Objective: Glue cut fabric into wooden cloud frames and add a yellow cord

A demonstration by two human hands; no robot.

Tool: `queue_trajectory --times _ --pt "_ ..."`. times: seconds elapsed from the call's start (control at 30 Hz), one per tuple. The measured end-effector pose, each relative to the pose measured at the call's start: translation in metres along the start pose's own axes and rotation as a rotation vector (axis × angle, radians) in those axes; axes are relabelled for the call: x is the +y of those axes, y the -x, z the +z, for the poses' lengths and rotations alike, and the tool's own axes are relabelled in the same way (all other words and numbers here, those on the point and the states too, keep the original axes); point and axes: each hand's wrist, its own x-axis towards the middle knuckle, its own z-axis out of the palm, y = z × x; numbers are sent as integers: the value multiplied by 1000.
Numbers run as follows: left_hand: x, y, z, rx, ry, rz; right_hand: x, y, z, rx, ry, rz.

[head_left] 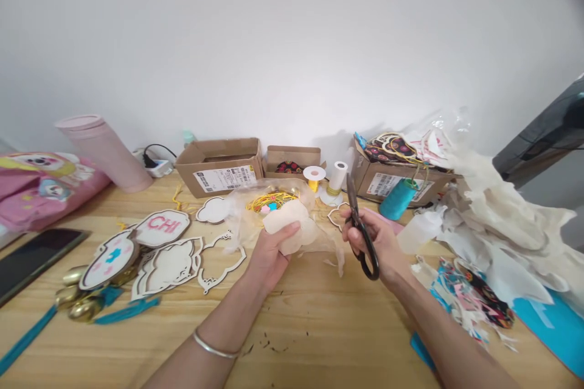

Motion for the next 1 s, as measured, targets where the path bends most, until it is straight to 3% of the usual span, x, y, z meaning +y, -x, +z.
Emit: queue_trajectory --times 0.17,0.4,0.67,0.77,0.83,0.93,1.0 --pt "5 2 3 51 52 44 -1 2 -3 -128 210 -96" --pt "1 2 0 9 5 115 4 -5 -10 -17 908 -264" --pt "-1 3 2 55 -18 117 11 2 -5 19 1206 -487" --pt "0 3 3 80 -45 132 9 1 -6 34 1169 -459" --pt "2 4 3 121 -99 159 5 -1 -5 35 1039 -353" --pt "7 8 4 124 -286 320 -2 0 3 48 594 -115" --pt "10 12 5 31 -447 506 -6 3 12 28 212 18"
